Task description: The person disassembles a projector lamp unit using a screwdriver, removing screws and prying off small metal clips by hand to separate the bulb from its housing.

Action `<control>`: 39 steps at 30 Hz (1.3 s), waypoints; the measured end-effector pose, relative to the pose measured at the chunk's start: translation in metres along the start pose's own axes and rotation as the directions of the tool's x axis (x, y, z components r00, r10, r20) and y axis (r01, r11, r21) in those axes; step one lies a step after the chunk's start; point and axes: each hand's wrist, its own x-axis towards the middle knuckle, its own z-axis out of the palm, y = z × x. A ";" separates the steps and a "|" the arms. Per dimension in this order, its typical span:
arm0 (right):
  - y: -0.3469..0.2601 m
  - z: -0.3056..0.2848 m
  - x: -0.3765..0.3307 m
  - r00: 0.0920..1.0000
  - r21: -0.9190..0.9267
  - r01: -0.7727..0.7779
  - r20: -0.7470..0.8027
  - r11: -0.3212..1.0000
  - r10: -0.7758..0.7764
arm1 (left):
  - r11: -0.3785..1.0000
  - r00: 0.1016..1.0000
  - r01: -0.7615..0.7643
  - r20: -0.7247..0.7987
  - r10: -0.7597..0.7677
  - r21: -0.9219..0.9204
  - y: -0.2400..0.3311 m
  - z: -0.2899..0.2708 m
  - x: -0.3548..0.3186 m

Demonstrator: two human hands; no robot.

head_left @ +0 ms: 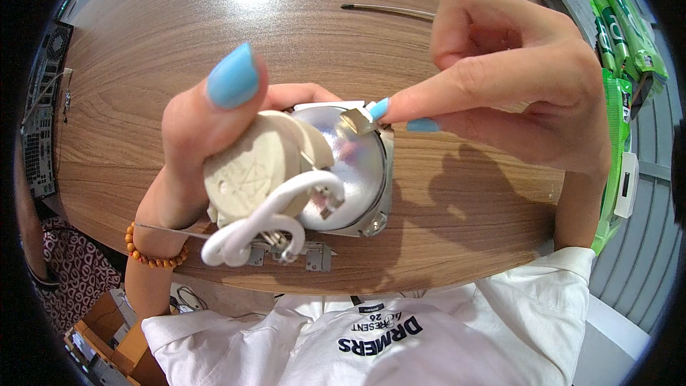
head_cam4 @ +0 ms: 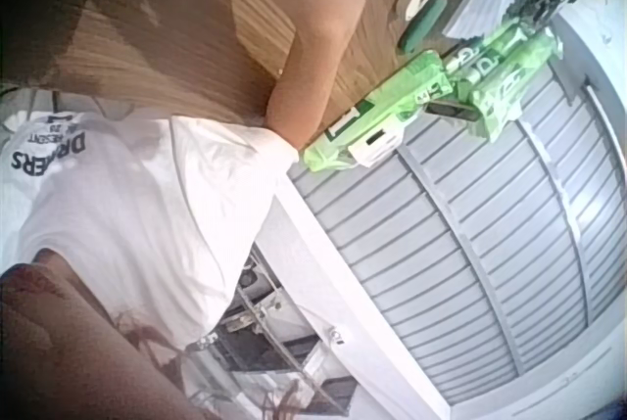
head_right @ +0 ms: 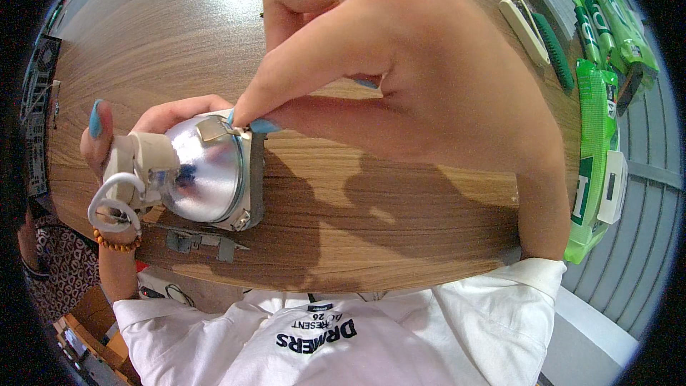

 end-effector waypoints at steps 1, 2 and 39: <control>0.000 0.000 0.000 1.000 0.007 0.007 0.000 1.000 -0.007 | 0.990 0.999 -0.008 0.052 0.015 -0.141 -0.005 -0.007 0.002; 0.000 0.001 0.001 1.000 0.013 0.014 0.000 1.000 -0.014 | 0.960 0.994 -0.008 0.102 0.038 -0.280 -0.010 -0.012 0.004; -0.011 0.015 0.000 0.946 0.228 -0.297 -0.060 0.927 0.318 | 0.985 0.995 -0.085 -0.040 0.092 0.149 -0.005 0.008 -0.002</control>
